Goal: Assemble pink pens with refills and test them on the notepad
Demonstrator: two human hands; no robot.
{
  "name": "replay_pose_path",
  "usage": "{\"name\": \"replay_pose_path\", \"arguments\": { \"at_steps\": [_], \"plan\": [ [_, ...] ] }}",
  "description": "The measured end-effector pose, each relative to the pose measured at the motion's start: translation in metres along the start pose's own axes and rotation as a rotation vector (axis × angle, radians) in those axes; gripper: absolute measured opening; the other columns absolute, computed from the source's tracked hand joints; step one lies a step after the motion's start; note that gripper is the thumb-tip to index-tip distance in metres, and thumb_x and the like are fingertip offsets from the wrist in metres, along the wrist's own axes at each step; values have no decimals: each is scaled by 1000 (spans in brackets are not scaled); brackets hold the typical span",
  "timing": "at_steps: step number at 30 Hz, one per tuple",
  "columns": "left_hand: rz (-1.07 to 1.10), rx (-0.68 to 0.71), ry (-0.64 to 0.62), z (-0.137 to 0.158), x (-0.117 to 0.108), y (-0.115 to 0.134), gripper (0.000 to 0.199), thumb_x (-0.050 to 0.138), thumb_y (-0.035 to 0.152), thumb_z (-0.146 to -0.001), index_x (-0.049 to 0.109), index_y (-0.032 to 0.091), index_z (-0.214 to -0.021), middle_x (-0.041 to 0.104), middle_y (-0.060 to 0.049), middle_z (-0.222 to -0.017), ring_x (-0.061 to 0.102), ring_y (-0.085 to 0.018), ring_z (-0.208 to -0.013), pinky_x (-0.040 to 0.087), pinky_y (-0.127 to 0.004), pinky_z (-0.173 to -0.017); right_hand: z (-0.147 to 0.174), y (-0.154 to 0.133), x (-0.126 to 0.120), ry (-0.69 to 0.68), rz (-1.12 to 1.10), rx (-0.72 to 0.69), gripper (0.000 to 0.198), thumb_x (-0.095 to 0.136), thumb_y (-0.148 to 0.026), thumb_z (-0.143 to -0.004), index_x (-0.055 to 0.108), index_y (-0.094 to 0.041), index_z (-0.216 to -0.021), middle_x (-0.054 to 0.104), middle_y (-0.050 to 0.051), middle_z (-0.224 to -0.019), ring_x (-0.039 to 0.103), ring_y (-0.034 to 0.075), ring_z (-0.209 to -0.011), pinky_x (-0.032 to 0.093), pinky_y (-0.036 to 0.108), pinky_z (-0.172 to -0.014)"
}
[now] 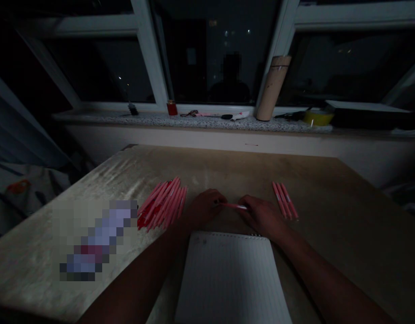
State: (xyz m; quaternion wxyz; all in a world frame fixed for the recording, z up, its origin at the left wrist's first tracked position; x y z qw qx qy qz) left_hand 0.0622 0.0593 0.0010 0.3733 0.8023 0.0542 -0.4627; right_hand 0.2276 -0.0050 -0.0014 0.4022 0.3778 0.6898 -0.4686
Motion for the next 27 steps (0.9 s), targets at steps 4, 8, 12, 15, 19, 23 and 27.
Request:
{"name": "replay_pose_path", "arguments": {
  "at_steps": [4, 8, 12, 15, 19, 23, 27],
  "plan": [
    [-9, 5, -15, 0, 0, 0, 13, 53, 24, -81, 61, 16, -87, 59, -2, -86, 53, -14, -81, 41, -24, -72, 0, -2, -1, -2, -6, -42, 19, 44, -32, -89, 58, -19, -89, 64, 6, -82, 59, 17, -74, 39, 25, -63],
    [-16, 0, -31, -1, 0, 0, 13, 53, 22, -80, 62, 16, -88, 60, -2, -86, 54, -14, -81, 41, -25, -73, 0, -1, 0, -15, -11, -55, 21, 42, -31, -89, 60, -19, -91, 65, 6, -84, 60, 17, -75, 40, 26, -66],
    [-19, -3, -7, 0, 1, -2, 13, 54, 23, -80, 62, 16, -87, 60, -2, -85, 54, -14, -80, 41, -25, -74, -1, -1, -1, -9, -24, -65, 22, 42, -31, -90, 60, -19, -91, 65, 6, -85, 59, 17, -76, 40, 26, -65],
    [-25, -22, -18, 1, 2, -4, 18, 56, 26, -79, 62, 16, -92, 61, -3, -88, 55, -14, -81, 41, -25, -73, 0, -1, -2, 15, -37, -69, 20, 45, -31, -89, 60, -19, -92, 64, 6, -86, 59, 18, -76, 41, 26, -65],
    [-67, -34, -63, 1, 2, -5, 22, 55, 30, -80, 63, 17, -96, 62, -3, -89, 56, -15, -81, 41, -25, -71, 0, 0, -2, 49, -48, -79, 17, 48, -30, -87, 60, -19, -90, 64, 6, -84, 59, 18, -76, 41, 26, -65],
    [-123, -20, -113, 0, 2, -5, 23, 50, 32, -84, 65, 18, -95, 64, -3, -87, 56, -15, -78, 40, -24, -70, -1, 2, -2, 75, -19, -77, 16, 48, -30, -87, 60, -19, -88, 63, 5, -83, 59, 18, -75, 42, 26, -64],
    [-187, 1, -136, 0, 1, -7, 29, 47, 37, -86, 66, 17, -94, 65, -4, -84, 57, -15, -77, 38, -24, -68, 0, 2, -2, 70, -17, -86, 18, 47, -31, -88, 60, -19, -91, 64, 6, -85, 59, 18, -77, 42, 26, -66]
  ]
}}
Point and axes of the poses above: each hand's wrist, its own z-axis away from the middle knuckle, its own x-axis out of the palm, y = z × x, the point moved 4 cm from there along -z, towards the middle knuckle
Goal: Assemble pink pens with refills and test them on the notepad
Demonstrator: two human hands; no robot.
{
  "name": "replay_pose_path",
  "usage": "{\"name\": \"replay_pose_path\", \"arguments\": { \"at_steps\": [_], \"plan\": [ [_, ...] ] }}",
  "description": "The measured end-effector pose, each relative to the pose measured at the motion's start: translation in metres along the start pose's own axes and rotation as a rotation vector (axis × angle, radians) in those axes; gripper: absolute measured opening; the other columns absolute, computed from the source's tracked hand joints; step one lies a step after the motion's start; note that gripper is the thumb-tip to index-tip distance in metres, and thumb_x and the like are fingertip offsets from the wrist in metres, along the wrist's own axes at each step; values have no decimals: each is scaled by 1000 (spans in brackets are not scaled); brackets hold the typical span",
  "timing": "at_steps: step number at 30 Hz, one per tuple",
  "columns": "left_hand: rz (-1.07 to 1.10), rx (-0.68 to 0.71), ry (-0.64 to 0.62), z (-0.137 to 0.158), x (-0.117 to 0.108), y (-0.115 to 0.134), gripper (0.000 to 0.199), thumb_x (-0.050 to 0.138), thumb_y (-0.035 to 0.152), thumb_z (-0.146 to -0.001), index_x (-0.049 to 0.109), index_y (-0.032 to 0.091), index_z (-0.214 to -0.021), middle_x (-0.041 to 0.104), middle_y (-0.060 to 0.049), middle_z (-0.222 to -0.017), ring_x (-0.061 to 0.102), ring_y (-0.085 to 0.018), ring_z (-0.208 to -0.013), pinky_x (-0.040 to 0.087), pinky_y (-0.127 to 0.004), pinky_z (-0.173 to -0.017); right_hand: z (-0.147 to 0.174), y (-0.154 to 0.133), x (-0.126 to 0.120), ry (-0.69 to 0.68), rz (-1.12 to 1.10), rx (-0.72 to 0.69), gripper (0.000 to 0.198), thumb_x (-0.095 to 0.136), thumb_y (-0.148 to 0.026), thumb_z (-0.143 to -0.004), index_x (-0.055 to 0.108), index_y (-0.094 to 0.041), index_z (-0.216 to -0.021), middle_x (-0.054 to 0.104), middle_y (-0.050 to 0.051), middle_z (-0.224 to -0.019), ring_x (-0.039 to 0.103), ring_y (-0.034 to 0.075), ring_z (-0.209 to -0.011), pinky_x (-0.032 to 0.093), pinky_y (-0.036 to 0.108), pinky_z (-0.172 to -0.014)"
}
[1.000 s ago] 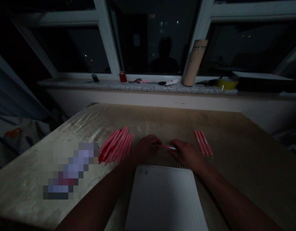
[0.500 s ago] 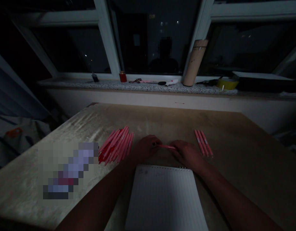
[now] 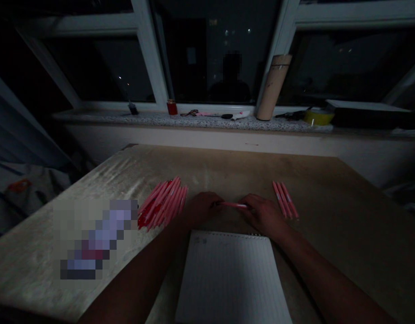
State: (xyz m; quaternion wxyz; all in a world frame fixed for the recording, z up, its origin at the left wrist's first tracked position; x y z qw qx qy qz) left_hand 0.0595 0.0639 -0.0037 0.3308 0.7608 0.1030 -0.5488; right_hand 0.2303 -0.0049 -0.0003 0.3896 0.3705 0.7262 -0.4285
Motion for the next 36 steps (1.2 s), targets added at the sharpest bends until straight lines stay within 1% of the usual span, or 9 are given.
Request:
{"name": "replay_pose_path", "arguments": {
  "at_steps": [4, 8, 12, 16, 17, 19, 21, 27, 36],
  "plan": [
    [-48, 69, -16, 0, 1, 0, 34, 42, 40, -89, 67, 17, -91, 65, -5, -83, 57, -16, -78, 38, -25, -69, 0, -3, -1, -41, 11, -39, 23, 42, -31, -91, 62, -19, -94, 65, 6, -87, 59, 18, -80, 42, 27, -69],
    [-54, 115, -5, 0, -2, 1, 30, 44, 37, -89, 68, 17, -91, 66, -4, -85, 57, -16, -80, 38, -25, -72, -1, -8, 0, -99, 9, -83, 28, 39, -32, -92, 63, -19, -94, 67, 6, -86, 60, 18, -80, 42, 28, -71],
    [-31, 102, 9, 0, -5, -1, 29, 46, 37, -87, 68, 19, -94, 67, -4, -86, 57, -16, -82, 39, -26, -73, -1, -9, 1, -109, -18, -65, 29, 37, -31, -92, 64, -19, -93, 67, 6, -86, 61, 17, -78, 42, 27, -68],
    [-38, 88, 16, 0, -3, -2, 27, 49, 36, -86, 69, 19, -92, 67, -4, -83, 57, -16, -80, 39, -26, -71, -1, -5, 2, -83, -61, 6, 21, 51, -31, -85, 59, -20, -101, 67, 5, -87, 62, 17, -75, 42, 26, -64],
    [-40, 84, 17, 0, -2, -2, 27, 49, 36, -85, 69, 19, -92, 67, -4, -83, 57, -16, -80, 39, -26, -71, 0, -4, 2, -76, -63, 26, 20, 53, -30, -84, 59, -20, -100, 67, 5, -86, 62, 17, -73, 42, 26, -63],
    [-42, 68, 20, 0, -2, -2, 26, 50, 36, -85, 69, 19, -91, 67, -4, -83, 57, -17, -79, 39, -26, -71, 0, -3, 1, -68, -51, 45, 15, 52, -29, -84, 59, -20, -93, 66, 4, -82, 61, 16, -69, 40, 25, -59],
    [-48, 54, 16, 0, -2, -1, 25, 51, 35, -84, 69, 19, -91, 67, -4, -82, 57, -16, -78, 39, -26, -70, 0, -4, 0, -71, -33, 29, 16, 48, -30, -87, 60, -20, -87, 66, 4, -79, 60, 16, -69, 39, 25, -59],
    [-58, 70, 12, 1, -6, 4, 27, 49, 36, -86, 69, 18, -91, 67, -4, -83, 57, -16, -79, 39, -26, -71, -1, -7, -3, -94, -58, -64, 24, 41, -30, -91, 62, -19, -95, 66, 6, -87, 60, 17, -77, 41, 26, -66],
    [-86, 92, 12, 1, -5, 3, 28, 48, 37, -86, 69, 20, -92, 68, -5, -83, 57, -17, -81, 39, -27, -72, 0, -5, -4, -91, -79, -66, 25, 43, -31, -90, 65, -21, -99, 69, 5, -88, 62, 17, -79, 42, 27, -68]
  ]
}}
Point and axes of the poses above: each hand's wrist, its own z-axis away from the middle knuckle, its own x-axis out of the palm, y = z × x, the point moved 4 cm from there along -z, towards the middle knuckle
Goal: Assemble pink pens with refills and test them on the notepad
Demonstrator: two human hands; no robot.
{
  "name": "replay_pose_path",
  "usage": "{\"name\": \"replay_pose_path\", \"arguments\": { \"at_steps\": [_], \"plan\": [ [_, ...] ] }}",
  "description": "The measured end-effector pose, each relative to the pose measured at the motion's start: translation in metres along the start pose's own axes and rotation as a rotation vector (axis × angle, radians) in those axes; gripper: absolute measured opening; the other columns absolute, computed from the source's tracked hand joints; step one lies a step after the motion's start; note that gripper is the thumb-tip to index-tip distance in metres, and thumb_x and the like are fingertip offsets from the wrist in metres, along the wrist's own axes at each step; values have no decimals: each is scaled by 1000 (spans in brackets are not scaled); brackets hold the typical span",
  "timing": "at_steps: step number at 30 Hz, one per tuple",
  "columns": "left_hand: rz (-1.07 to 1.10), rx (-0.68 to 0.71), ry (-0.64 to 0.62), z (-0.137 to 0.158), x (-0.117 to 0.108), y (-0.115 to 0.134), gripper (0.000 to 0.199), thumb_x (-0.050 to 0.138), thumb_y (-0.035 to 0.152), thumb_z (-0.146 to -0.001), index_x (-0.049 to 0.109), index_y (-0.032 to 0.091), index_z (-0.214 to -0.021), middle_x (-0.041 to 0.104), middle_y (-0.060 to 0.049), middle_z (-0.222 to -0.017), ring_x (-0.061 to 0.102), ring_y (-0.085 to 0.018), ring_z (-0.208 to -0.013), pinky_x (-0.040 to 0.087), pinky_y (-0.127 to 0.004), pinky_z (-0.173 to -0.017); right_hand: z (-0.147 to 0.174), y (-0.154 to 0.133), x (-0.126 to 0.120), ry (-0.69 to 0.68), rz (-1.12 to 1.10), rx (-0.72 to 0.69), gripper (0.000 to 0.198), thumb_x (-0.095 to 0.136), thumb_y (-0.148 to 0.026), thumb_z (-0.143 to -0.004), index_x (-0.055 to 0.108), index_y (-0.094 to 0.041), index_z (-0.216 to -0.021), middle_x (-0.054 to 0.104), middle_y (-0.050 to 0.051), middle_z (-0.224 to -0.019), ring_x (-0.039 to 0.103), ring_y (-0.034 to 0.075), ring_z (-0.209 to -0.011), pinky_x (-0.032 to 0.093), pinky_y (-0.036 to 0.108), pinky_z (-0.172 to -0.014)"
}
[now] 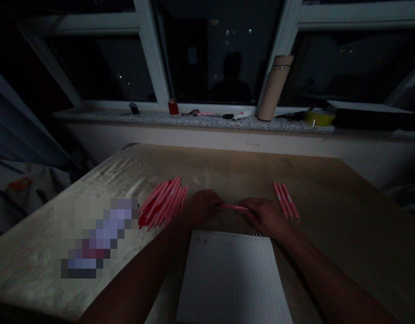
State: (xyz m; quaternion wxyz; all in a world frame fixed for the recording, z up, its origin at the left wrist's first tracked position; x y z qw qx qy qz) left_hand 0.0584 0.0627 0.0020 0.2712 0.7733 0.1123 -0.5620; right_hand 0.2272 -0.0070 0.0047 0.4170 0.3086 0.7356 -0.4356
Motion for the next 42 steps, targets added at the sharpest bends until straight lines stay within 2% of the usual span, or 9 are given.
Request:
{"name": "replay_pose_path", "arguments": {
  "at_steps": [7, 12, 15, 20, 24, 28, 33, 36, 42],
  "plan": [
    [36, -72, 27, -1, -3, -1, 22, 53, 34, -82, 69, 20, -87, 66, -4, -81, 58, -16, -78, 39, -26, -70, 3, 10, -1, 76, -155, 143, 22, 54, -39, -83, 69, -23, -89, 70, 2, -75, 63, 16, -63, 43, 26, -56],
    [55, -143, 42, -1, 0, -7, 20, 57, 32, -79, 69, 18, -85, 66, -4, -79, 58, -15, -74, 40, -25, -68, 7, 22, -2, 276, -495, 334, 25, 67, -43, -70, 65, -18, -77, 67, 3, -67, 60, 16, -59, 44, 25, -51],
    [53, -143, 36, 0, 1, -8, 21, 56, 33, -80, 68, 18, -86, 65, -3, -78, 57, -15, -72, 39, -25, -66, 7, 24, 1, 316, -754, 423, 28, 70, -42, -67, 63, -17, -78, 64, 1, -62, 54, 12, -51, 40, 23, -45],
    [66, -131, -15, 0, 4, -3, 26, 52, 37, -80, 69, 17, -85, 64, -3, -73, 56, -14, -67, 38, -24, -62, 3, 22, 8, 364, -1193, 376, 31, 60, -45, -76, 63, -17, -88, 60, 1, -60, 50, 12, -49, 39, 25, -46],
    [142, -157, 5, 0, 3, -1, 26, 53, 38, -80, 68, 17, -85, 64, -2, -73, 56, -13, -66, 38, -23, -61, 1, 27, 9, 415, -1286, 418, 42, 40, -53, -84, 61, -17, -90, 60, 5, -64, 53, 15, -51, 40, 27, -46],
    [218, -185, 122, 0, -2, 2, 21, 58, 34, -78, 68, 17, -86, 63, -1, -73, 55, -11, -66, 38, -22, -61, 1, 28, 10, 289, -1304, 460, 53, 25, -58, -86, 59, -20, -100, 62, 5, -63, 57, 18, -56, 43, 30, -51],
    [326, -201, 256, 2, -11, 9, 19, 58, 31, -78, 67, 17, -88, 61, 0, -74, 53, -10, -66, 38, -21, -61, 4, 26, 7, 327, -1431, 485, 45, 29, -53, -87, 61, -22, -92, 67, 6, -77, 62, 19, -68, 47, 34, -65],
    [368, -195, 288, 2, -14, 12, 19, 59, 31, -78, 67, 17, -88, 61, 0, -73, 53, -9, -65, 38, -20, -60, 4, 25, 4, 349, -1443, 503, 43, 31, -51, -87, 62, -23, -87, 68, 6, -75, 62, 19, -65, 47, 36, -65],
    [380, -176, 323, 3, -16, 14, 17, 59, 29, -78, 67, 16, -86, 60, 0, -71, 52, -9, -63, 38, -20, -60, 4, 24, 6, 385, -1732, 575, 37, 36, -46, -88, 65, -24, -81, 68, 3, -68, 61, 18, -59, 47, 35, -65]
  ]
}}
Point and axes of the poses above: each hand's wrist, its own z-axis away from the middle knuckle, its own x-axis out of the palm, y = z × x, the point moved 4 cm from there along -z, towards the middle knuckle
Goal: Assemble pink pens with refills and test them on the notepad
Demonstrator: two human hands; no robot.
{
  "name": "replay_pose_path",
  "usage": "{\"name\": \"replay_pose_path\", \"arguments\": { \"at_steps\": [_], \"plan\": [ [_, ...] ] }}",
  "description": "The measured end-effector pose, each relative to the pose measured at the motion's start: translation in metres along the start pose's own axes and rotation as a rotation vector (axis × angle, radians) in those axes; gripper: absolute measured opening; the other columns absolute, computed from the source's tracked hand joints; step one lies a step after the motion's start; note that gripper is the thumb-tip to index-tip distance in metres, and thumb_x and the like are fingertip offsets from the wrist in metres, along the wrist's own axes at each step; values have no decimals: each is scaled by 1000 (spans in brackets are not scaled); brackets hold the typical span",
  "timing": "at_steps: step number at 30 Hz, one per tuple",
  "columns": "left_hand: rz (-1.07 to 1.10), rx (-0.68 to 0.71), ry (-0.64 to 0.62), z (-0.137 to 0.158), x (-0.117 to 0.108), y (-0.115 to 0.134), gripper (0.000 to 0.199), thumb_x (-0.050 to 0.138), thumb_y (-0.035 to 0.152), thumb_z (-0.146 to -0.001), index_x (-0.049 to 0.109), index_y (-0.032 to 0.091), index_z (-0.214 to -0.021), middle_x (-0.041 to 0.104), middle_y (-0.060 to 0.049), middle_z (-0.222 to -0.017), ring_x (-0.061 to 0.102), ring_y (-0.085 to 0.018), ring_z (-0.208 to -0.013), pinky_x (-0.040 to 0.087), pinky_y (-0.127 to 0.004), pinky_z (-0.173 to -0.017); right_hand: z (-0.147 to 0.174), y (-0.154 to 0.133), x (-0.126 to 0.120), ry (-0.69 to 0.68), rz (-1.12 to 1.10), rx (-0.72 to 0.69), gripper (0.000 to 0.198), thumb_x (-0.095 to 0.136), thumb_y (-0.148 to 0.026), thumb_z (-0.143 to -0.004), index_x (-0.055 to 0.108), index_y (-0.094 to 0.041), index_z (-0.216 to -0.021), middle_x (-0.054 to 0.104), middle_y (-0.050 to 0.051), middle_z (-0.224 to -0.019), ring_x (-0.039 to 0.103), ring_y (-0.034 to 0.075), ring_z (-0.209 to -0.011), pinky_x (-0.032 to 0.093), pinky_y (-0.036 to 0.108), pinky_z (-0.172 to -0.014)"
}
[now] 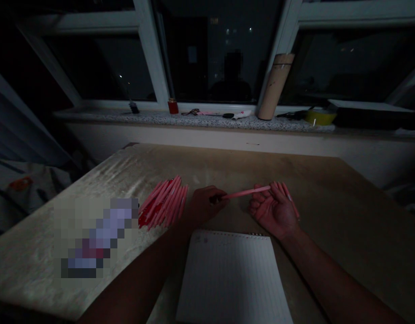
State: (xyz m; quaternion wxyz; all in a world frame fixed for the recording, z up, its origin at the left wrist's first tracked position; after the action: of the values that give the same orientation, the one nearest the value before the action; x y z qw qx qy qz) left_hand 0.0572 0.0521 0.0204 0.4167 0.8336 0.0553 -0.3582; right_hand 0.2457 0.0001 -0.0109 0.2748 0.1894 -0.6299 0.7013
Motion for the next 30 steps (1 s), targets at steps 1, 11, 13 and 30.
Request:
{"name": "replay_pose_path", "arguments": {
  "at_steps": [1, 11, 13, 30],
  "plan": [
    [-2, -2, -4, 0, 0, 0, 17, 59, 29, -77, 67, 16, -86, 60, 0, -71, 52, -9, -63, 38, -20, -60, 0, 0, 0, 3, -18, 4, 37, 37, -46, -88, 65, -24, -80, 68, 3, -67, 61, 18, -58, 47, 35, -64],
    [-21, 20, 3, 0, 1, 1, 17, 58, 29, -79, 67, 16, -85, 60, 0, -69, 51, -8, -61, 38, -20, -58, 2, 2, 5, -219, -315, 96, 38, 43, -43, -86, 68, -15, -88, 71, 8, -73, 64, 18, -64, 48, 33, -64],
    [-30, 20, 1, 0, 1, 0, 17, 58, 29, -78, 67, 16, -85, 59, 0, -68, 51, -9, -61, 38, -20, -58, 2, 2, 5, -224, -322, 92, 37, 43, -42, -86, 68, -14, -88, 71, 9, -73, 64, 19, -64, 48, 33, -64],
    [-63, 34, -40, 0, 3, -2, 19, 56, 31, -80, 67, 16, -86, 59, 0, -70, 51, -8, -61, 38, -20, -59, 2, 1, 4, -203, -317, 48, 36, 47, -42, -84, 69, -13, -85, 71, 9, -70, 65, 18, -63, 49, 32, -64]
  ]
}}
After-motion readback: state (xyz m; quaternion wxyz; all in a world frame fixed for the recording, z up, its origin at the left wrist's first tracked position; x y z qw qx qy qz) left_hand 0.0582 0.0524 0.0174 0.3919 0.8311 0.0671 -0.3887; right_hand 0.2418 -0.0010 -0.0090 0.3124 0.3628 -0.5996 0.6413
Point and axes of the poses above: each hand's wrist, its own z-axis away from the middle knuckle, its own x-axis out of the palm, y = z × x, the point moved 4 cm from there along -z, towards the middle knuckle
